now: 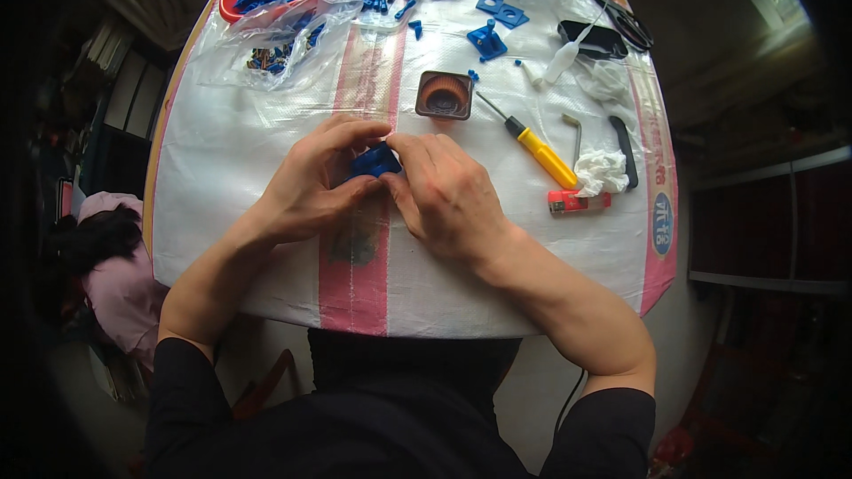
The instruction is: Manually assemble plastic and metal spring components into a larger unit, then secure with a screwdriver.
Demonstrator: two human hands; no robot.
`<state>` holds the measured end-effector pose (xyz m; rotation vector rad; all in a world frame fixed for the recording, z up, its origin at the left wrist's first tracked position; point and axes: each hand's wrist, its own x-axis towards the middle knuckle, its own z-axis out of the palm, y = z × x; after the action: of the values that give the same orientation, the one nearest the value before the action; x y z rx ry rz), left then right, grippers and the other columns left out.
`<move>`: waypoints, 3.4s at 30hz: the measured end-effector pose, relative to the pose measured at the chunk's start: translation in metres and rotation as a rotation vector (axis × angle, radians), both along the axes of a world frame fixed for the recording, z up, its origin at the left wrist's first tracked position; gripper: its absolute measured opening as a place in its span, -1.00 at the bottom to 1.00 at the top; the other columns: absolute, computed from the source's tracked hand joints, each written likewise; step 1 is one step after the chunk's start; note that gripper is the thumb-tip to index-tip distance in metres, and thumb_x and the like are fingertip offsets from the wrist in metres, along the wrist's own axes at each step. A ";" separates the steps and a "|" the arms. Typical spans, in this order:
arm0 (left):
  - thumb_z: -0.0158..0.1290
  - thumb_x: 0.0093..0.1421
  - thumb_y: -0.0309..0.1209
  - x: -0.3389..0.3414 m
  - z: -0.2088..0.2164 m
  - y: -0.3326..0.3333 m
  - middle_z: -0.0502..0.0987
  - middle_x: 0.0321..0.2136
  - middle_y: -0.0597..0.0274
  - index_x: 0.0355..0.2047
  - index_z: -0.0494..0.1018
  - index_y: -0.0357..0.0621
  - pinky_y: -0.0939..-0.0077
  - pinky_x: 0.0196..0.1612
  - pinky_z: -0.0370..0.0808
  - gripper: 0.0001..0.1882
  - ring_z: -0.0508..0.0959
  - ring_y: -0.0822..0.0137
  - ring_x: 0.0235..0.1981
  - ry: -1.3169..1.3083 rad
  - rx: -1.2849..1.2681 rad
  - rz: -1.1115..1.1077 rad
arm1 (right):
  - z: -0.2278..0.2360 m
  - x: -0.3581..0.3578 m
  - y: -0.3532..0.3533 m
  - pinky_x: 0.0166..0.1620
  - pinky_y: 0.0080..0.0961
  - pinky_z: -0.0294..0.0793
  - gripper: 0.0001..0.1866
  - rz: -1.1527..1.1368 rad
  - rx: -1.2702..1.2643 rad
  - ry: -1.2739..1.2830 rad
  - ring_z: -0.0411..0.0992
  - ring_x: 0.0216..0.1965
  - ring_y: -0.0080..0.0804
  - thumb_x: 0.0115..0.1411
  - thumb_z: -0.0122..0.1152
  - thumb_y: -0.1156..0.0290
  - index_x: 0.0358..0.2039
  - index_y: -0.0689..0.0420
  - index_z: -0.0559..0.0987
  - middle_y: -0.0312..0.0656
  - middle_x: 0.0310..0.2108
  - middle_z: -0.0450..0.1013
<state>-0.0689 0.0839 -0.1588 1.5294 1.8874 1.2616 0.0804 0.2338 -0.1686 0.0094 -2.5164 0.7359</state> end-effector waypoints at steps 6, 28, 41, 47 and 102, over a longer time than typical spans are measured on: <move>0.33 0.06 -0.59 0.004 -0.003 0.003 0.49 -0.13 0.08 0.05 0.47 -0.28 0.51 -0.18 0.64 -0.48 0.62 0.25 -0.15 -0.307 0.149 0.065 | -0.001 -0.001 0.003 -0.21 -0.38 0.59 -0.59 0.007 -0.645 -0.044 0.60 -0.25 -0.25 0.22 0.29 0.58 0.06 0.31 0.41 -0.01 -0.21 0.58; 0.17 0.35 -0.34 0.005 0.039 0.002 0.62 -0.14 0.07 0.10 0.43 -0.41 0.48 -0.05 0.62 -0.57 0.65 0.33 -0.13 -0.778 -0.133 -0.015 | 0.009 0.003 0.006 -0.31 -0.62 0.54 -0.75 0.117 -1.065 -0.079 0.51 -0.38 -0.58 0.34 0.21 0.54 0.02 0.26 0.54 -0.19 -0.33 0.59; 0.17 0.16 -0.58 -0.160 0.045 0.002 0.69 -0.28 -0.05 -0.23 0.67 -0.31 0.35 -0.09 0.58 -0.82 0.68 0.11 -0.28 0.512 -0.381 0.308 | 0.005 0.003 0.008 -0.24 -0.60 0.56 -0.78 0.250 -1.095 -0.005 0.53 -0.34 -0.54 0.32 0.18 0.65 -0.03 0.26 0.55 -0.14 -0.29 0.58; 0.25 0.08 -0.52 -0.165 0.030 0.011 0.68 -0.35 -0.04 -0.30 0.68 -0.27 0.27 -0.13 0.56 -0.84 0.66 0.08 -0.32 0.505 -0.430 0.314 | 0.005 0.003 0.009 -0.24 -0.60 0.56 -0.78 0.237 -1.093 0.002 0.53 -0.33 -0.55 0.32 0.18 0.65 -0.03 0.26 0.55 -0.14 -0.29 0.58; 0.18 0.30 -0.46 -0.011 0.050 0.006 0.64 -0.32 0.15 -0.14 0.57 -0.36 0.55 -0.23 0.57 -0.80 0.62 0.44 -0.32 -0.511 0.033 0.029 | 0.012 0.005 0.014 -0.07 -0.50 0.59 -0.57 0.278 -1.111 0.112 0.54 -0.14 -0.46 0.29 0.26 0.56 0.13 0.23 0.37 -0.09 -0.11 0.55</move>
<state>-0.0797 0.0897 -0.1087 1.0591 1.5626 1.5261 0.0851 0.2475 -0.1571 0.0115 -1.7092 2.0584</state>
